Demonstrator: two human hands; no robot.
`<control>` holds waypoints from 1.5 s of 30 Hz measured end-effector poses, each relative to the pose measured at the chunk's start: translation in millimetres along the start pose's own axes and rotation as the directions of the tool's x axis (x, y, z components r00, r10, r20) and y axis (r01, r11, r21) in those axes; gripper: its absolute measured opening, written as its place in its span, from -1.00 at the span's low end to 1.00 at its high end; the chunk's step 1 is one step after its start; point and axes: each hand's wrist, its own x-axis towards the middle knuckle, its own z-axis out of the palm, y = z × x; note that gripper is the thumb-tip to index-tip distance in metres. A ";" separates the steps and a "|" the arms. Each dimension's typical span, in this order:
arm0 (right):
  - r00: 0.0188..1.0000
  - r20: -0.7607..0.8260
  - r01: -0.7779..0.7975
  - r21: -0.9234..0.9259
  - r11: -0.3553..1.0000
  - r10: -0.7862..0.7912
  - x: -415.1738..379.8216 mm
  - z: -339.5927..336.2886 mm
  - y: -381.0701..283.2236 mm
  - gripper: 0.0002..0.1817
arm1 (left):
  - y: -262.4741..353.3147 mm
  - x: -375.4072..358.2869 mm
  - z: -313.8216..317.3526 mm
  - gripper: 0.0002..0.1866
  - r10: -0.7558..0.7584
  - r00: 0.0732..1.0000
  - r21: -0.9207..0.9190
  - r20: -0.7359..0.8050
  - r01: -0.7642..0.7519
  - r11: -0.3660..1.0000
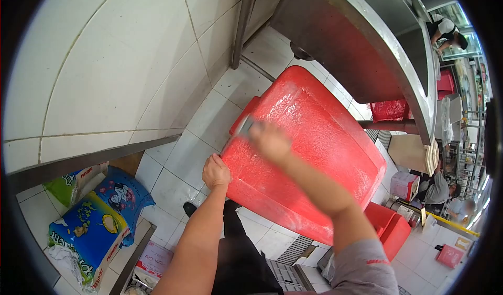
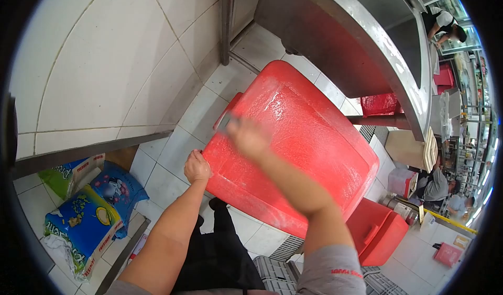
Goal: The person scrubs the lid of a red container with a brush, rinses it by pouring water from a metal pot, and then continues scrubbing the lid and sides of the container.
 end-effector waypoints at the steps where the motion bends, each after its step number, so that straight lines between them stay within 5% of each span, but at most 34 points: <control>1: 0.969 -0.047 -0.242 0.031 0.970 0.243 29.1 -34.8 18.2 -0.50 | -1.2 1.1 0.3 -0.55 -0.005 1.000 0.004 0.003 0.005 1.000; 2: 0.935 -0.310 -0.230 -0.171 0.958 0.169 46.8 -43.5 52.9 -0.49 | -1.0 0.3 1.0 -0.55 0.003 1.000 0.015 -0.005 -0.003 1.000; 3: 0.928 -0.118 -0.369 -0.138 0.919 0.354 68.1 -50.6 95.4 -0.53 | -0.3 -0.3 1.8 -0.56 0.014 1.000 0.024 -0.013 -0.014 1.000; 6: 0.863 -0.302 -0.422 0.010 0.906 0.405 65.6 -47.4 86.5 -0.55 | -2.0 0.8 3.3 -0.57 0.028 1.000 0.024 -0.012 -0.028 0.999; 7: 0.792 -0.610 -0.271 -0.343 0.899 0.006 48.8 -37.0 58.0 -0.57 | 1.3 2.2 2.1 -0.57 0.030 0.999 0.004 -0.015 -0.030 1.000; 8: 0.958 -0.041 -0.287 -0.107 0.952 0.284 27.0 -30.9 16.5 -0.57 | 2.2 1.6 0.3 -0.58 0.028 0.999 0.005 -0.015 -0.028 1.000; 10: 0.955 0.294 0.037 0.044 0.998 -0.048 -22.8 -9.2 -45.8 -0.59 | 2.7 -3.4 -1.6 -0.58 0.022 1.000 0.011 -0.014 -0.022 1.000; 11: 0.955 0.292 0.038 0.048 0.998 -0.051 -21.9 -10.4 -43.0 -0.59 | 0.8 -4.8 -2.2 -0.59 0.013 1.000 -0.012 0.005 -0.013 1.000; 13: 0.941 -0.149 0.308 -0.002 0.951 -0.305 -19.3 -9.4 -28.9 -0.74 | -2.3 2.5 -1.3 -0.59 0.007 1.000 -0.021 0.015 -0.007 1.000; 15: 0.984 -0.092 -0.152 0.036 0.988 0.154 31.4 -25.9 28.0 -0.66 | -5.3 1.4 3.9 -0.60 0.069 0.997 -0.006 -0.030 -0.069 0.998; 16: 0.947 -0.211 -0.281 -0.179 0.943 0.242 54.8 -41.3 60.1 -0.55 | -2.7 0.2 0.1 -0.60 0.061 0.998 -0.011 -0.007 -0.061 0.998; 17: 0.921 -0.118 -0.377 -0.022 0.926 0.372 76.6 -55.5 100.1 -0.56 | -3.4 -0.4 0.1 -0.60 0.060 0.998 -0.011 -0.006 -0.061 0.998; 19: 0.828 -0.197 -0.536 0.003 0.844 0.526 93.6 -61.3 134.0 -0.57 | -1.7 0.6 0.0 -0.59 0.039 0.999 -0.002 0.007 -0.039 0.999; 20: 0.853 -0.218 -0.469 0.080 0.880 0.474 85.9 -54.0 115.1 -0.62 | -3.7 -0.3 -2.3 -0.59 0.046 0.999 -0.005 0.011 -0.046 0.999; 21: 0.857 -0.510 -0.267 -0.330 0.905 0.067 66.8 -34.1 89.5 -0.68 | -2.9 0.1 -2.4 -0.59 0.054 0.999 -0.008 0.003 -0.054 0.999; 22: 0.964 -0.033 -0.266 -0.077 0.961 0.265 43.5 -46.4 41.6 -0.74 | -0.4 0.6 -1.5 -0.59 0.055 0.998 -0.013 -0.006 -0.055 0.998; 24: 0.997 0.013 0.074 -0.010 0.997 -0.074 -18.1 0.0 -13.0 -0.76 | -0.2 0.2 -0.3 -0.59 0.050 0.999 -0.007 -0.011 -0.050 0.999; 25: 0.960 -0.097 0.267 0.035 0.963 -0.263 -38.2 1.4 -34.3 -0.75 | -0.7 -0.6 -1.1 -0.59 0.051 0.998 0.016 -0.020 -0.051 0.999; 28: 0.966 0.072 0.234 0.153 0.960 -0.246 -16.9 1.7 -9.2 -0.75 | -1.2 -0.8 -0.5 -0.59 0.049 0.999 -0.002 -0.011 -0.049 0.999; 29: 0.999 -0.022 0.028 0.101 0.995 -0.026 7.1 -7.7 7.4 -0.75 | -4.1 -1.3 0.4 -0.59 0.044 0.999 0.012 -0.009 -0.044 0.999; 30: 0.963 0.116 -0.251 0.064 0.966 0.243 40.9 -30.4 33.6 -0.70 | -6.0 -0.3 2.1 -0.59 0.062 0.998 0.013 -0.016 -0.062 0.998; 31: 0.952 0.031 -0.305 0.006 0.952 0.305 63.4 -43.7 67.0 -0.68 | -6.9 0.2 4.0 -0.60 0.085 0.996 0.011 -0.025 -0.085 0.996; 33: 0.726 -0.189 -0.612 0.261 0.746 0.661 32.1 -64.7 160.6 -0.59 | -9.8 3.2 5.0 -0.60 0.118 0.992 0.030 -0.034 -0.117 0.993; 35: 0.546 -0.148 -0.784 0.256 0.566 0.824 -57.4 -52.7 206.8 -0.45 | -10.5 2.4 6.4 -0.61 0.104 0.994 0.012 -0.030 -0.103 0.995; 36: 0.482 -0.266 -0.816 0.212 0.538 0.835 -115.1 -23.3 243.1 -0.42 | -9.3 3.4 5.8 -0.61 0.108 0.994 0.020 -0.031 -0.107 0.994; 37: 0.289 -0.254 -0.811 0.446 0.377 0.923 -157.3 -13.9 254.4 -0.41 | -7.8 1.4 5.2 -0.61 0.115 0.993 0.029 -0.030 -0.114 0.993; 40: 0.149 -0.166 -0.838 0.502 0.213 0.975 -156.3 -22.8 243.5 -0.36 | -1.6 0.8 0.5 -0.61 0.101 0.995 0.028 -0.014 -0.101 0.995; 41: 0.315 -0.228 -0.832 0.401 0.383 0.921 -123.8 -23.0 243.8 -0.49 | -4.5 0.8 0.6 -0.61 0.126 0.992 0.040 -0.002 -0.125 0.991; 42: 0.753 -0.230 -0.657 -0.202 0.726 0.617 -91.2 3.0 269.0 -0.57 | -8.3 -0.2 2.2 -0.61 0.122 0.992 0.042 -0.017 -0.122 0.992; 43: 0.500 -0.018 -0.834 0.260 0.487 0.866 -20.4 -50.3 196.7 -0.64 | -7.0 1.0 6.2 -0.61 0.127 0.991 0.035 -0.036 -0.126 0.991; 44: 0.806 -0.370 -0.535 -0.123 0.836 0.462 18.0 -20.3 191.3 -0.63 | -5.0 1.2 8.1 -0.61 0.164 0.986 0.044 -0.019 -0.163 0.986; 45: 0.808 -0.287 -0.508 0.104 0.855 0.515 51.8 -60.8 141.4 -0.61 | -4.7 1.3 6.2 -0.61 0.139 0.990 0.042 -0.027 -0.137 0.990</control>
